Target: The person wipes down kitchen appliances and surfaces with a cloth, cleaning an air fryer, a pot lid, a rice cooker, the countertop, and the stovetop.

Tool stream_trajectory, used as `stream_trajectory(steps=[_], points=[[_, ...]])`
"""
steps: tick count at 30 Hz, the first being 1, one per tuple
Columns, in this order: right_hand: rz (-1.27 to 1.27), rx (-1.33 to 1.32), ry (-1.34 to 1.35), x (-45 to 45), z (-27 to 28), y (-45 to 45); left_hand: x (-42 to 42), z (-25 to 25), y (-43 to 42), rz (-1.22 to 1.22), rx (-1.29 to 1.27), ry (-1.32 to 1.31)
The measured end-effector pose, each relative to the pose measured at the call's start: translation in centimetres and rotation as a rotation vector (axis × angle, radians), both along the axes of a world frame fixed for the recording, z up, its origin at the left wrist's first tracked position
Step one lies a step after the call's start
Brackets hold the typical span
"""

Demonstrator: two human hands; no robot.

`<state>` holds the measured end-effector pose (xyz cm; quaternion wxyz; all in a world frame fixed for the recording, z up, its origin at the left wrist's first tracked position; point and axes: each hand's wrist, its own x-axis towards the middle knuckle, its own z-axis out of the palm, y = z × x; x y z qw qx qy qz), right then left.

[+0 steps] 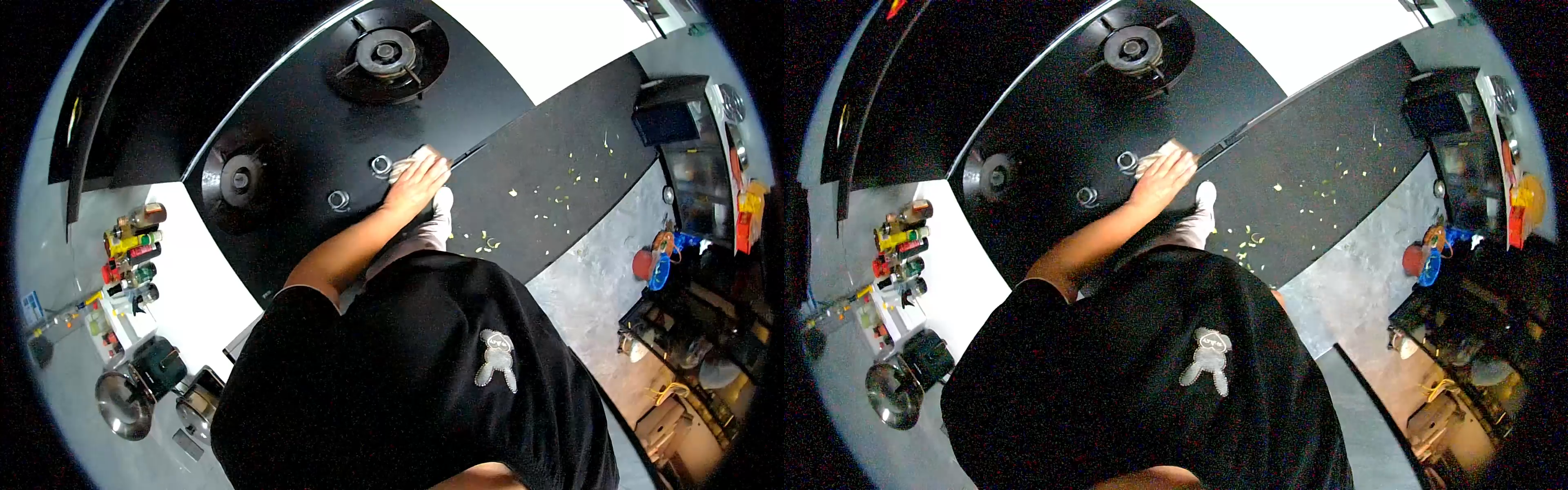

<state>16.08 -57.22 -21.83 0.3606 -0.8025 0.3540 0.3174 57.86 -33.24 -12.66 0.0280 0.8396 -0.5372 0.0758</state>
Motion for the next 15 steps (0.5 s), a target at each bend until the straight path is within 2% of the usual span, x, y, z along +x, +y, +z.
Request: stream_trajectory(steps=[4, 6, 8, 10, 11, 12, 14, 15], points=[[0.11, -0.12, 0.079, 9.3, 4.7, -7.7, 3.2, -1.0, -9.8, -0.012, -0.038, -0.019], [0.138, -0.228, -0.186, 12.3, 5.1, -13.2, 4.7, -0.8, -14.6, -0.018, -0.086, 0.032], [-0.2, -0.189, -0.352, 14.3, 5.0, -18.4, 6.5, -0.8, -18.8, -0.048, -0.087, 0.027], [-0.596, 0.025, -0.454, 17.2, 9.5, -20.3, 8.3, -0.7, -22.4, -0.09, -0.073, 0.015], [-0.677, 0.031, -0.532, 17.8, 11.1, -20.6, 9.3, -0.4, -24.1, -0.031, -0.095, 0.129], [-0.694, 0.027, -0.544, 16.9, 11.0, -21.4, 10.4, 0.0, -25.6, 0.026, -0.116, 0.237], [-0.543, -0.143, -0.436, 13.1, 8.8, -22.3, 13.4, 0.2, -27.8, 0.137, -0.065, 0.33], [-0.56, -0.165, -0.251, 11.5, 8.3, -21.8, 15.3, -0.2, -28.9, 0.151, -0.053, 0.328]])
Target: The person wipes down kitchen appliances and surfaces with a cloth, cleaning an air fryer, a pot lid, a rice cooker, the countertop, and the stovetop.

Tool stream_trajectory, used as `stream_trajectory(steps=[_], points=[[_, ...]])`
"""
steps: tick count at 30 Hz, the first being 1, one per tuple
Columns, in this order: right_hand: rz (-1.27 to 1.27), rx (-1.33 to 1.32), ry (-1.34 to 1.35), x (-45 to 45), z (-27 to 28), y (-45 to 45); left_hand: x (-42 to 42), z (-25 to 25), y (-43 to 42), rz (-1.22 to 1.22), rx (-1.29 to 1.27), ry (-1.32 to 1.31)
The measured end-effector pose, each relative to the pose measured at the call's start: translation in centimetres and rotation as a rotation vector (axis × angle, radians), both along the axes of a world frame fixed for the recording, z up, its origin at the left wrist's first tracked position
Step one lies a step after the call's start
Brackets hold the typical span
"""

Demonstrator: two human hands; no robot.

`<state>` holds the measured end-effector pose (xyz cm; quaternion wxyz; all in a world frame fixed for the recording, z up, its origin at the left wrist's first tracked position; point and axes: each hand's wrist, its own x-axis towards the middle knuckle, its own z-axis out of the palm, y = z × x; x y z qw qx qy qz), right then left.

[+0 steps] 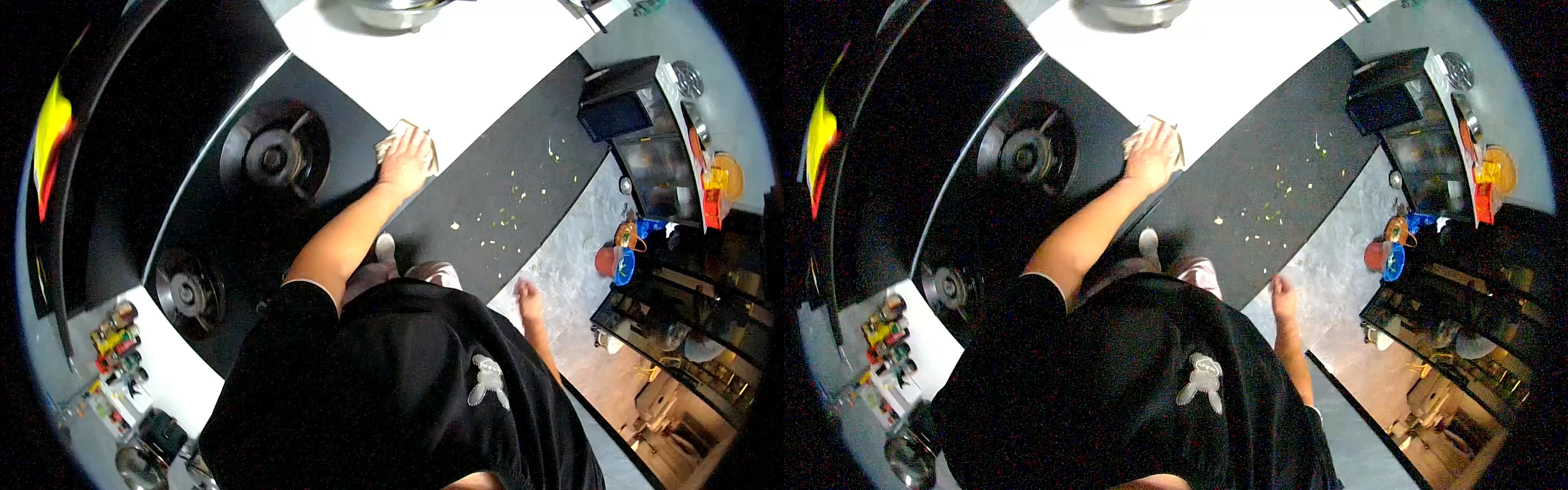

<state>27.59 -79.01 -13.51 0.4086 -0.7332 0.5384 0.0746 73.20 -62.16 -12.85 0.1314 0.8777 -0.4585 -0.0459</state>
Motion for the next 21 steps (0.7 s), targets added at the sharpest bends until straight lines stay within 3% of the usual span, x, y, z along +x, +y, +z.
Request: stream_trajectory(steps=[1, 2, 5, 9, 10, 11, 15, 19, 20, 21], points=[[-0.027, -0.05, -0.025, -5.9, -6.1, 0.1, 1.8, -0.2, -1.0, 0.018, 0.016, 0.003], [0.231, -0.124, 0.13, -9.9, -9.0, 0.7, 3.1, -0.1, -1.6, 0.046, 0.058, -0.01], [0.205, 0.117, 0.289, -12.1, -8.4, 3.5, 7.7, -0.8, -4.5, 0.219, 0.18, -0.08], [0.096, 0.24, 0.264, -10.2, -8.4, 1.3, 11.7, -1.7, -10.2, 0.493, 0.14, -0.098], [0.088, 0.247, 0.256, -9.8, -8.6, -0.3, 11.5, -0.7, -12.3, 0.46, 0.199, -0.17], [0.088, 0.246, 0.242, -9.2, -8.8, -2.2, 10.9, -0.4, -14.6, 0.46, 0.184, -0.176], [0.132, 0.18, 0.162, -5.2, -10.1, -12.5, 8.5, -0.1, -22.8, 0.032, 0.19, -0.19], [0.284, -0.196, 0.018, 2.1, -11.0, -29.1, 12.1, -0.6, -28.5, 0.14, 0.123, -0.168], [0.363, -0.22, 0.233, 5.6, -10.6, -34.1, 13.4, -0.5, -29.8, 0.242, 0.145, -0.174], [0.21, -0.2, 0.111, 8.0, -9.5, -38.0, 14.5, -0.4, -30.6, 0.343, 0.173, -0.174]])
